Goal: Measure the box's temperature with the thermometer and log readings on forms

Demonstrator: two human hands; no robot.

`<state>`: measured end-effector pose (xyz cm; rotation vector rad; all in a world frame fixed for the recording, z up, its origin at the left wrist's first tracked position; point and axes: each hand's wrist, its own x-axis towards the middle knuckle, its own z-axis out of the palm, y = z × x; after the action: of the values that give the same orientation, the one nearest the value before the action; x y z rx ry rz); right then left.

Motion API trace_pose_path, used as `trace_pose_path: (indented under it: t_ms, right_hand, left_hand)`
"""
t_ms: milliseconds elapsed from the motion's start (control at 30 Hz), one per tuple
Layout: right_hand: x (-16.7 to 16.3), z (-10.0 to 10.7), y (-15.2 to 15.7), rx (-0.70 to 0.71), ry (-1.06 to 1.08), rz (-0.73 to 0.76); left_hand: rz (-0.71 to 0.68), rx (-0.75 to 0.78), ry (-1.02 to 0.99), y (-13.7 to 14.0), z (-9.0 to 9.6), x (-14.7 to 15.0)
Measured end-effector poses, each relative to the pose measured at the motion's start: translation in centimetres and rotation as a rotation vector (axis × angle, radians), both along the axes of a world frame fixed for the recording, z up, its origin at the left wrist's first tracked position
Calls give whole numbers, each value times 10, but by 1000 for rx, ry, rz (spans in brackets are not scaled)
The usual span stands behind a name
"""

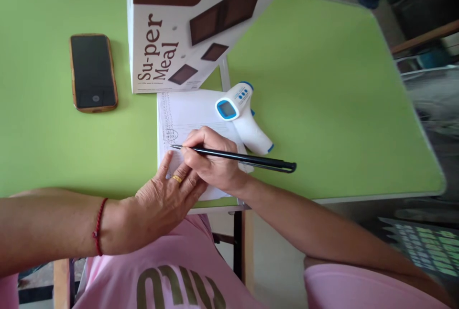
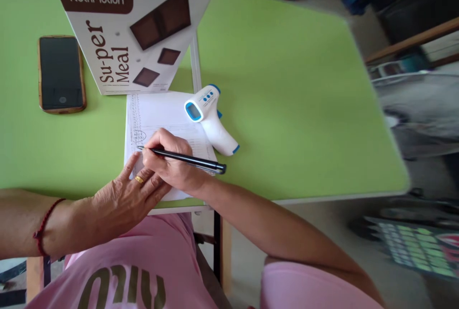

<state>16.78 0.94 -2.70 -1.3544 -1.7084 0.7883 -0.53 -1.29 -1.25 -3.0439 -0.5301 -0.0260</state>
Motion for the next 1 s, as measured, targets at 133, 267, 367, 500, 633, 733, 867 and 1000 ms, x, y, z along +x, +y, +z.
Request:
trace_pose_path:
  t_ms: [133,267,367,500,633,733,867,1000]
  right_hand:
    - [0,1,0,0,-11,17]
    - [0,1,0,18,-23,33]
    - [0,1,1,103,-25,49]
    - [-1,1,4,174,-44,56]
    - [-1,0,4,185,-42,40]
    - [-1,0,3,186,-44,15]
    - [-1,0,3,181,-47,22]
    - [-1,0,4,168,-31,39]
  left_hand:
    - [0,-1,20,0,1,1]
    - [-3,4,31,0,2,1]
    - [-13,6,79,1,5,2]
    - [-14,25,112,1,7,1]
    - [-17,31,93,0,3,0]
    - [-21,17,85,0,2,0]
    - [-25,20,89,1,2,0]
    - [-30,24,106,2,4,1]
